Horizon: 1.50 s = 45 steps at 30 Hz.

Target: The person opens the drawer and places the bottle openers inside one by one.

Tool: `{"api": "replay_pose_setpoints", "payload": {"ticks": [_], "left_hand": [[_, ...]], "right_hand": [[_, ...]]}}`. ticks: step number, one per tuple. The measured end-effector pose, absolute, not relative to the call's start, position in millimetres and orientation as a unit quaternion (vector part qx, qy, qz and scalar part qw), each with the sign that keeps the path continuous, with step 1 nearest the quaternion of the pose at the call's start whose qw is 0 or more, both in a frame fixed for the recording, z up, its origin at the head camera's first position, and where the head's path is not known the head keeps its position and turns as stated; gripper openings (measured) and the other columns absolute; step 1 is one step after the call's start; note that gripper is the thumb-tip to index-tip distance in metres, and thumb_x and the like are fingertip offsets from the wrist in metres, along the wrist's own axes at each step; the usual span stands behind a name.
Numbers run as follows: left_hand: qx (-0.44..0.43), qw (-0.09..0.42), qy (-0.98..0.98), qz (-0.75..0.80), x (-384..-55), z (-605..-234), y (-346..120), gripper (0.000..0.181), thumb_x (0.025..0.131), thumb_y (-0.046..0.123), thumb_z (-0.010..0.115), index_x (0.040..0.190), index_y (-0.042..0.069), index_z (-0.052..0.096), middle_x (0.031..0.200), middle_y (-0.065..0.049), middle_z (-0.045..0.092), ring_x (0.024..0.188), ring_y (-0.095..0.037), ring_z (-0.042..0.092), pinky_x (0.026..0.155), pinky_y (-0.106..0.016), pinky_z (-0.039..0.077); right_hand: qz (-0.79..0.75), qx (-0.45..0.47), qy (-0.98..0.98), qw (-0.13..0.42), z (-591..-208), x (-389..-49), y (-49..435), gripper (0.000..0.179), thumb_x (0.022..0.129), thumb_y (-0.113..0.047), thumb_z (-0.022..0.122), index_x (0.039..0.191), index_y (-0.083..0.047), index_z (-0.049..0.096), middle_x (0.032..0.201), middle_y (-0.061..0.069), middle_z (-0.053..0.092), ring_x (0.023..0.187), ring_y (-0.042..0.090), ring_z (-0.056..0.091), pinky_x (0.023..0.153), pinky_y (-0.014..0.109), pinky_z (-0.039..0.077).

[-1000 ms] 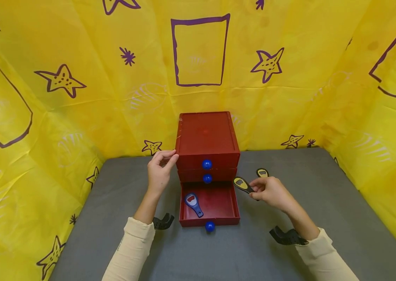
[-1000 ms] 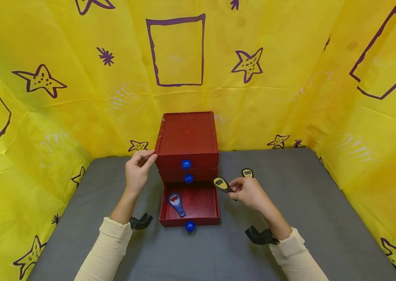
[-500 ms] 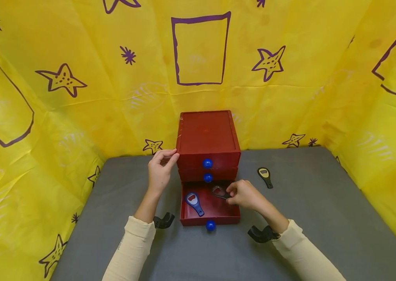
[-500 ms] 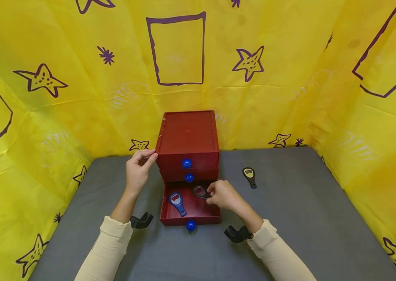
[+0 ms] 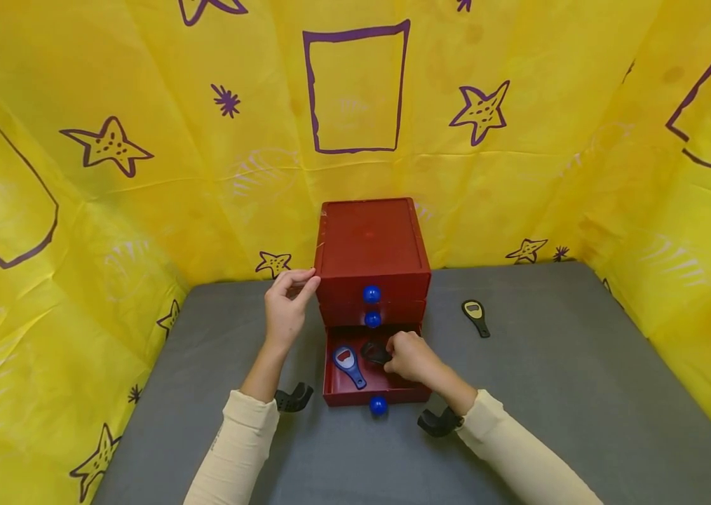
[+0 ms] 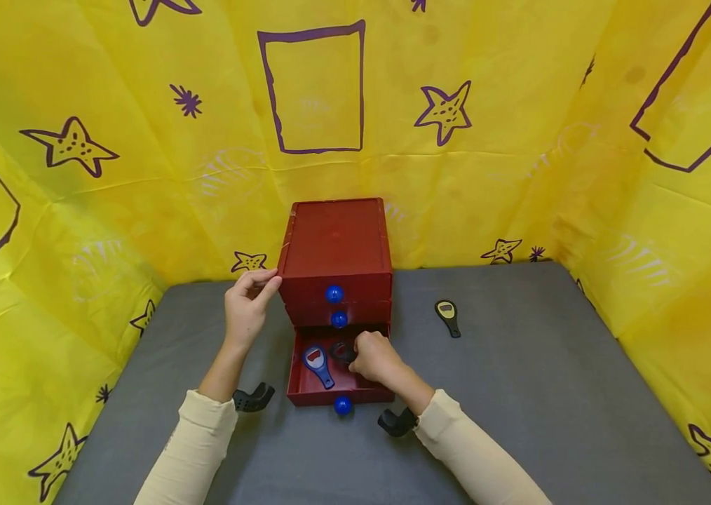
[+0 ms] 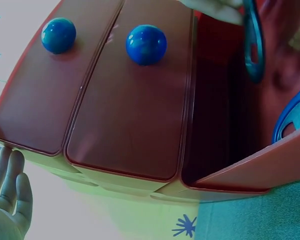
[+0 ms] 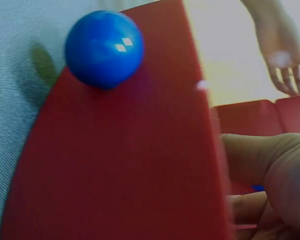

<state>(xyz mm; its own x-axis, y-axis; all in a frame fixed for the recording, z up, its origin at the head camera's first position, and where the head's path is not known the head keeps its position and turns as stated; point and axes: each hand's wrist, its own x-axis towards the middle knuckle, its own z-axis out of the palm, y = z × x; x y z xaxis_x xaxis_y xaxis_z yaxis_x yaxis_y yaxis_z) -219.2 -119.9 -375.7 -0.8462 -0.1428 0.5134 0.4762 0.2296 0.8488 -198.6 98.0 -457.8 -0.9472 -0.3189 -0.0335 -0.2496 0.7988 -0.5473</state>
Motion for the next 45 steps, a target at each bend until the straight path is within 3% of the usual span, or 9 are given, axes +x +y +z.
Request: {"api": "replay_pose_setpoints", "payload": {"ticks": [4, 13, 20, 35, 45], "left_hand": [[-0.114, 0.257, -0.736, -0.615, -219.7, -377.5, -120.5, 0.02, 0.086, -0.002, 0.069, 0.102, -0.014, 0.069, 0.099, -0.03, 0.062, 0.078, 0.003, 0.057, 0.07, -0.01, 0.047], [-0.109, 0.249, -0.743, -0.611, -219.1, -377.0, -120.8, 0.021, 0.087, 0.002, 0.07, 0.103, -0.012, 0.069, 0.1, -0.03, 0.062, 0.079, 0.002, 0.057, 0.072, -0.01, 0.048], [-0.109, 0.248, -0.739, -0.617, -221.6, -378.6, -121.5, 0.021, 0.087, 0.001, 0.07, 0.103, -0.012, 0.069, 0.1, -0.028, 0.062, 0.079, 0.002, 0.057, 0.072, -0.013, 0.049], [-0.112, 0.252, -0.733, -0.622, -220.5, -379.6, -121.5, 0.021, 0.086, 0.001, 0.07, 0.102, -0.013, 0.069, 0.1, -0.029, 0.062, 0.079, 0.002, 0.057, 0.071, -0.012, 0.048], [-0.113, 0.249, -0.73, -0.626, -222.3, -380.3, -122.2, 0.021, 0.087, 0.001, 0.07, 0.103, -0.013, 0.069, 0.1, -0.029, 0.062, 0.08, 0.002, 0.057, 0.071, -0.012, 0.048]], "right_hand": [[-0.269, -0.141, 0.951, 0.067, -465.5, -197.7, 91.4, 0.015, 0.07, -0.007, 0.08, 0.075, -0.001, 0.067, 0.066, 0.003, 0.059, 0.061, 0.016, 0.048, 0.056, 0.03, 0.042], [-0.302, -0.151, 0.94, 0.051, -469.6, -193.7, 92.0, 0.015, 0.073, -0.012, 0.083, 0.076, -0.003, 0.072, 0.069, 0.002, 0.067, 0.063, 0.013, 0.056, 0.059, 0.029, 0.049], [-0.347, -0.153, 0.924, 0.05, -451.1, -195.3, 112.1, 0.018, 0.076, -0.015, 0.082, 0.085, -0.001, 0.073, 0.067, 0.001, 0.065, 0.061, 0.008, 0.052, 0.056, 0.022, 0.044], [-0.391, -0.113, 0.912, 0.053, -427.0, -208.0, 167.2, 0.021, 0.087, -0.02, 0.072, 0.094, -0.001, 0.073, 0.081, 0.006, 0.07, 0.071, 0.014, 0.059, 0.06, 0.026, 0.048], [-0.392, -0.071, 0.917, -0.013, -432.9, -221.4, 196.7, 0.02, 0.087, -0.017, 0.072, 0.094, 0.001, 0.073, 0.087, 0.015, 0.074, 0.075, 0.021, 0.066, 0.063, 0.029, 0.051]]}}
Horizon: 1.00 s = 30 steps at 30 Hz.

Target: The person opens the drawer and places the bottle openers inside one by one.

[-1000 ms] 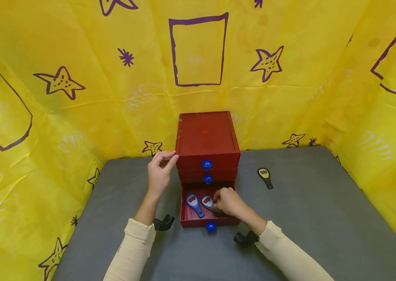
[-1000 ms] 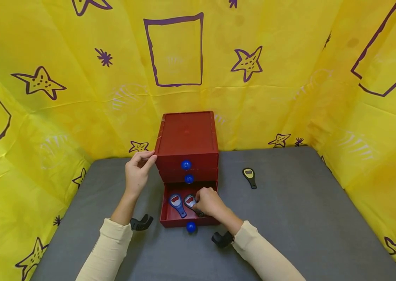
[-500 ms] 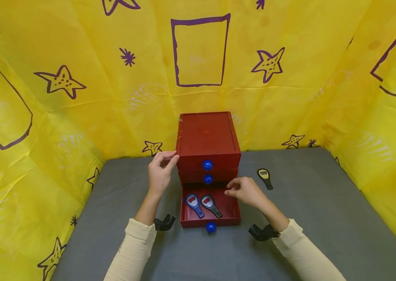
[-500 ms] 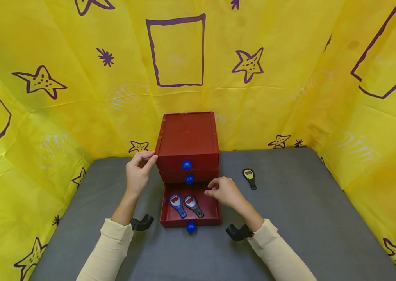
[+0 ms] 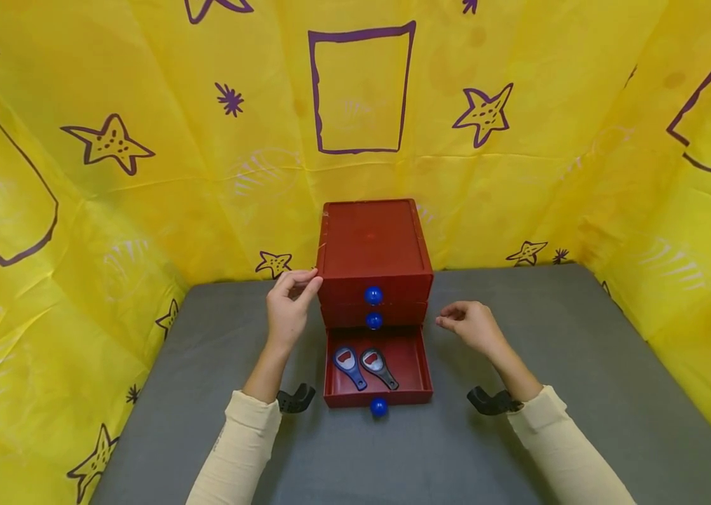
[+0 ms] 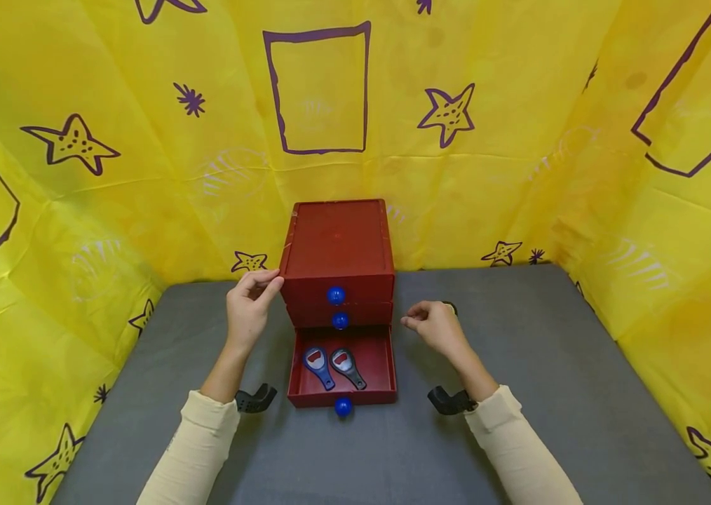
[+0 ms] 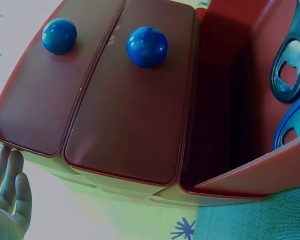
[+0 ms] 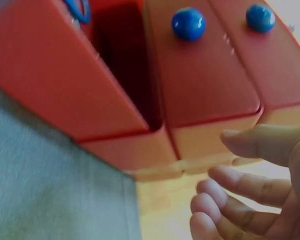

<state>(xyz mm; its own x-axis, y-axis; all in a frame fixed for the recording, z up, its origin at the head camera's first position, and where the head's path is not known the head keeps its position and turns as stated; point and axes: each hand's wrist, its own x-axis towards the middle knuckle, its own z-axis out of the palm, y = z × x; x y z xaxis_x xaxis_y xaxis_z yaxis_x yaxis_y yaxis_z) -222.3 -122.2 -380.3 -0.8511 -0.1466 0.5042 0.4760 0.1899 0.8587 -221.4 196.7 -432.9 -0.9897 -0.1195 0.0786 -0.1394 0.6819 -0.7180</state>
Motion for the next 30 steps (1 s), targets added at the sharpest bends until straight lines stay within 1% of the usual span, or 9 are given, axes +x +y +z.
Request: {"api": "replay_pose_setpoints", "payload": {"ticks": [4, 9, 13, 17, 20, 23, 26, 30], "left_hand": [[-0.11, 0.25, -0.729, -0.628, -222.6, -380.0, -122.6, 0.021, 0.087, 0.0, 0.07, 0.102, -0.013, 0.069, 0.1, -0.03, 0.062, 0.079, 0.002, 0.057, 0.071, -0.011, 0.048], [-0.107, 0.244, -0.732, -0.627, -222.6, -380.0, -123.3, 0.022, 0.087, 0.002, 0.07, 0.103, -0.012, 0.069, 0.101, -0.028, 0.062, 0.08, 0.001, 0.058, 0.072, -0.013, 0.049], [-0.111, 0.245, -0.735, -0.622, -222.8, -379.6, -123.3, 0.021, 0.087, 0.002, 0.069, 0.103, -0.012, 0.069, 0.101, -0.028, 0.062, 0.08, 0.001, 0.058, 0.072, -0.014, 0.049], [-0.116, 0.251, -0.735, -0.62, -222.4, -379.1, -122.9, 0.02, 0.087, 0.001, 0.069, 0.102, -0.013, 0.069, 0.1, -0.028, 0.062, 0.08, 0.002, 0.058, 0.072, -0.014, 0.049], [-0.116, 0.253, -0.735, -0.618, -221.9, -379.1, -122.8, 0.02, 0.087, 0.0, 0.069, 0.102, -0.013, 0.069, 0.099, -0.028, 0.062, 0.079, 0.002, 0.058, 0.071, -0.013, 0.049], [-0.116, 0.252, -0.736, -0.618, -221.4, -379.1, -122.8, 0.02, 0.087, 0.0, 0.069, 0.102, -0.013, 0.069, 0.1, -0.029, 0.062, 0.079, 0.003, 0.058, 0.071, -0.012, 0.049], [-0.116, 0.253, -0.735, -0.618, -221.4, -379.3, -122.5, 0.02, 0.087, 0.0, 0.069, 0.102, -0.013, 0.069, 0.1, -0.03, 0.062, 0.079, 0.003, 0.057, 0.071, -0.012, 0.049], [-0.119, 0.258, -0.732, -0.619, -222.2, -379.8, -121.5, 0.019, 0.086, -0.002, 0.069, 0.101, -0.014, 0.069, 0.099, -0.03, 0.062, 0.079, 0.003, 0.057, 0.071, -0.013, 0.049]], "right_hand": [[0.387, 0.057, -0.92, 0.034, -439.4, -228.9, 203.9, 0.021, 0.088, -0.016, 0.071, 0.097, 0.003, 0.072, 0.091, 0.018, 0.074, 0.078, 0.027, 0.068, 0.062, 0.031, 0.052], [0.377, 0.041, -0.924, 0.041, -449.4, -238.6, 212.0, 0.024, 0.089, -0.016, 0.07, 0.1, 0.005, 0.071, 0.093, 0.02, 0.074, 0.08, 0.03, 0.069, 0.064, 0.034, 0.053], [0.365, 0.025, -0.93, 0.04, -458.4, -244.6, 219.9, 0.027, 0.089, -0.016, 0.07, 0.103, 0.006, 0.07, 0.095, 0.022, 0.073, 0.082, 0.032, 0.068, 0.07, 0.039, 0.054], [0.341, 0.008, -0.939, 0.04, -466.8, -249.2, 228.2, 0.031, 0.088, -0.018, 0.07, 0.107, 0.008, 0.068, 0.097, 0.023, 0.071, 0.087, 0.035, 0.066, 0.078, 0.047, 0.052], [0.317, 0.0, -0.948, 0.036, -471.9, -251.7, 233.6, 0.036, 0.087, -0.019, 0.07, 0.109, 0.01, 0.066, 0.099, 0.027, 0.069, 0.092, 0.04, 0.064, 0.081, 0.051, 0.049], [0.286, -0.006, -0.957, 0.033, -476.0, -254.6, 239.0, 0.042, 0.086, -0.021, 0.071, 0.111, 0.012, 0.064, 0.101, 0.031, 0.066, 0.096, 0.045, 0.06, 0.082, 0.054, 0.047], [0.253, -0.007, -0.967, 0.031, -478.8, -259.4, 245.8, 0.042, 0.085, -0.023, 0.072, 0.107, 0.013, 0.065, 0.101, 0.033, 0.064, 0.099, 0.049, 0.057, 0.081, 0.056, 0.046], [0.221, -0.017, -0.975, 0.001, -479.5, -265.9, 255.0, 0.039, 0.085, -0.027, 0.071, 0.09, 0.011, 0.063, 0.101, 0.037, 0.061, 0.099, 0.052, 0.055, 0.08, 0.058, 0.046]]}}
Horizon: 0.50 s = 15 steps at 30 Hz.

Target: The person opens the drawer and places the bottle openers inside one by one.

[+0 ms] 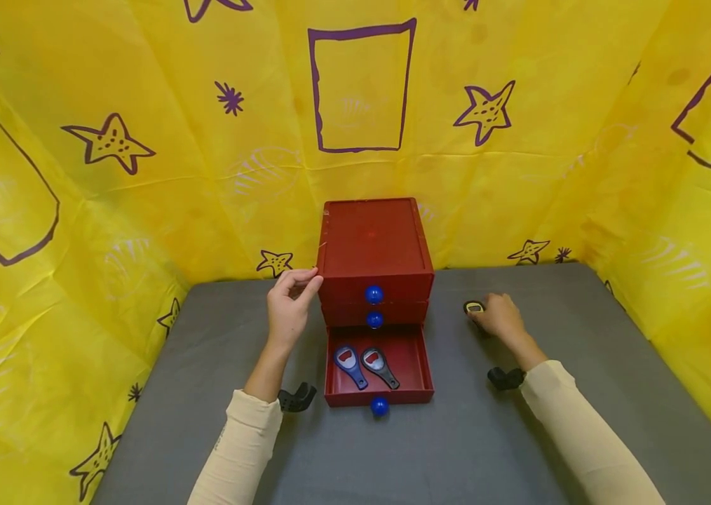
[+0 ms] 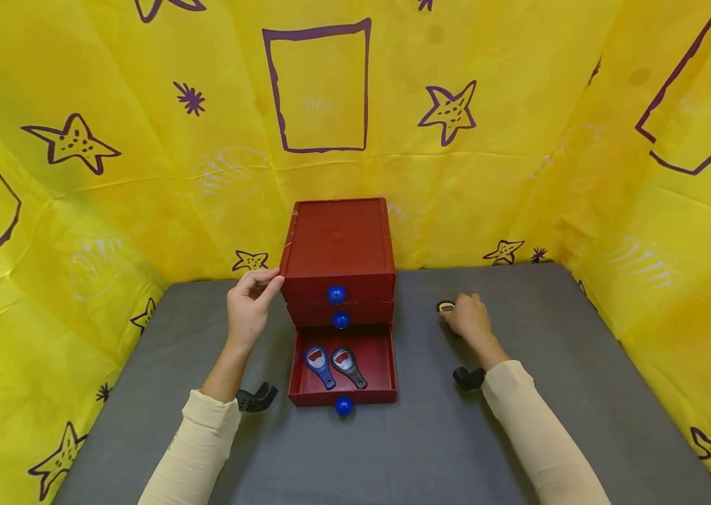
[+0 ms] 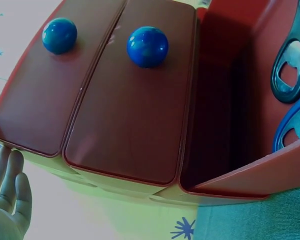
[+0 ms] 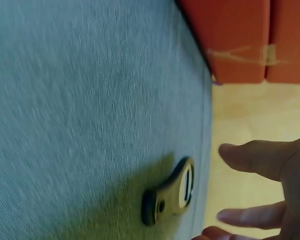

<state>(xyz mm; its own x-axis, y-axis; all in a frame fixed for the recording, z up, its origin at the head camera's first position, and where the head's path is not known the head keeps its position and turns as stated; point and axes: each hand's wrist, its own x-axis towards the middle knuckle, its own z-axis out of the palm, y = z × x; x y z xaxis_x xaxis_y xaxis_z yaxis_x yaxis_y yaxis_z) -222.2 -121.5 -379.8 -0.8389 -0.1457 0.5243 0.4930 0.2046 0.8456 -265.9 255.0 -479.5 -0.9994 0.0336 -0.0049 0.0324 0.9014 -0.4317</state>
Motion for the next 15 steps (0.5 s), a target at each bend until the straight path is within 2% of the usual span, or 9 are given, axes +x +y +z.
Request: {"api": "replay_pose_setpoints", "payload": {"ticks": [4, 8, 15], "left_hand": [[-0.118, 0.259, -0.73, -0.622, -222.5, -380.2, -120.7, 0.019, 0.086, -0.002, 0.069, 0.101, -0.014, 0.068, 0.099, -0.031, 0.062, 0.079, 0.003, 0.057, 0.071, -0.013, 0.049], [-0.117, 0.256, -0.728, -0.625, -221.9, -380.4, -121.1, 0.019, 0.086, -0.002, 0.069, 0.101, -0.014, 0.069, 0.099, -0.031, 0.062, 0.079, 0.003, 0.058, 0.071, -0.013, 0.049], [-0.118, 0.255, -0.726, -0.627, -222.1, -379.7, -121.6, 0.019, 0.086, -0.003, 0.069, 0.101, -0.014, 0.068, 0.1, -0.031, 0.062, 0.079, 0.003, 0.057, 0.071, -0.011, 0.048]], "right_hand": [[0.197, -0.028, -0.979, -0.044, -478.4, -267.7, 261.8, 0.041, 0.083, -0.03, 0.073, 0.082, 0.01, 0.062, 0.101, 0.039, 0.06, 0.097, 0.054, 0.055, 0.081, 0.058, 0.046], [0.192, -0.035, -0.979, -0.065, -483.1, -265.8, 263.3, 0.043, 0.08, -0.03, 0.077, 0.083, 0.011, 0.064, 0.099, 0.037, 0.063, 0.093, 0.054, 0.058, 0.082, 0.059, 0.047], [0.209, -0.048, -0.976, -0.041, -493.4, -266.2, 262.0, 0.028, 0.075, -0.016, 0.076, 0.074, 0.008, 0.063, 0.094, 0.035, 0.065, 0.091, 0.054, 0.06, 0.082, 0.061, 0.047]]}}
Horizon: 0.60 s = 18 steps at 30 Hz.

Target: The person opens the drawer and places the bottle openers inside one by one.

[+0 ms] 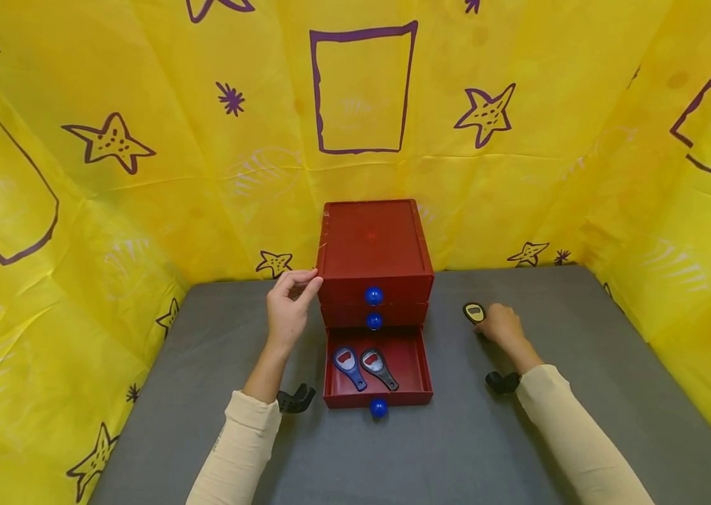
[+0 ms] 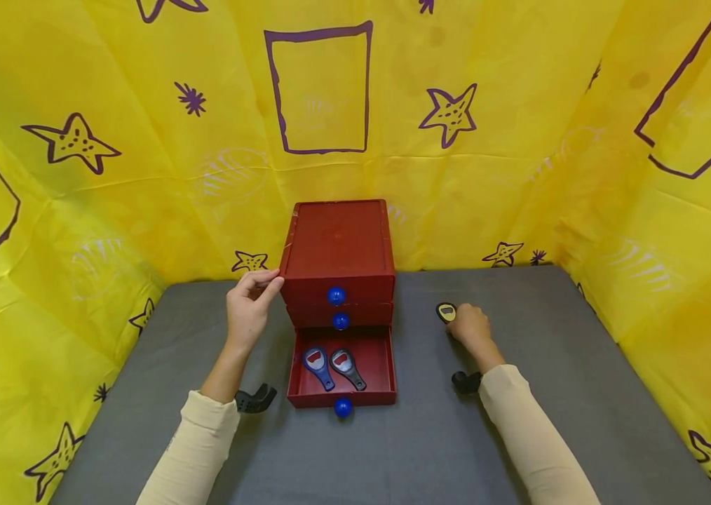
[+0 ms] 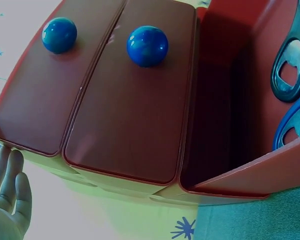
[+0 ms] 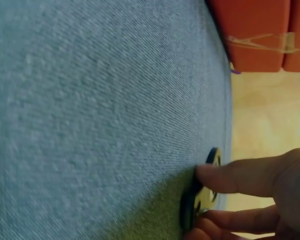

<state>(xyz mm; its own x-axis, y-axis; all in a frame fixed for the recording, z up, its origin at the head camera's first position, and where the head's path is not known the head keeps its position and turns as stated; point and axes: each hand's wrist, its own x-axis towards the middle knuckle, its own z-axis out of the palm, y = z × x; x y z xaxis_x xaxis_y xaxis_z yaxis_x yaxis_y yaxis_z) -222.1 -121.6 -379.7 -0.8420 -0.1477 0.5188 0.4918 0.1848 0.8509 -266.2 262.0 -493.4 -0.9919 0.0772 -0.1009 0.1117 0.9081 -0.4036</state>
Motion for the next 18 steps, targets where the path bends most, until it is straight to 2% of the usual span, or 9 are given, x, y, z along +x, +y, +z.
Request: {"api": "replay_pose_setpoints", "payload": {"ticks": [6, 11, 18], "left_hand": [[-0.117, 0.254, -0.73, -0.624, -220.4, -379.3, -121.8, 0.02, 0.086, -0.002, 0.069, 0.102, -0.014, 0.069, 0.099, -0.031, 0.062, 0.079, 0.002, 0.057, 0.071, -0.012, 0.048], [-0.117, 0.253, -0.731, -0.623, -219.5, -379.1, -121.9, 0.02, 0.086, 0.0, 0.07, 0.101, -0.014, 0.069, 0.099, -0.031, 0.062, 0.079, 0.001, 0.057, 0.071, -0.011, 0.047], [-0.114, 0.253, -0.732, -0.622, -220.1, -378.4, -121.7, 0.021, 0.086, 0.001, 0.071, 0.101, -0.014, 0.069, 0.1, -0.031, 0.063, 0.079, 0.002, 0.058, 0.071, -0.01, 0.047]], "right_hand": [[-0.218, 0.05, 0.975, 0.015, -495.2, -264.0, 259.4, 0.019, 0.071, -0.008, 0.069, 0.071, 0.01, 0.06, 0.091, 0.037, 0.064, 0.088, 0.055, 0.06, 0.079, 0.061, 0.047], [-0.222, 0.052, 0.974, 0.015, -497.8, -262.6, 258.7, 0.019, 0.073, -0.007, 0.067, 0.071, 0.01, 0.059, 0.091, 0.038, 0.064, 0.088, 0.056, 0.06, 0.079, 0.062, 0.046], [-0.235, 0.05, 0.971, 0.007, -499.1, -262.5, 261.0, 0.024, 0.073, -0.01, 0.07, 0.061, 0.002, 0.053, 0.079, 0.029, 0.064, 0.082, 0.05, 0.06, 0.077, 0.06, 0.045]]}}
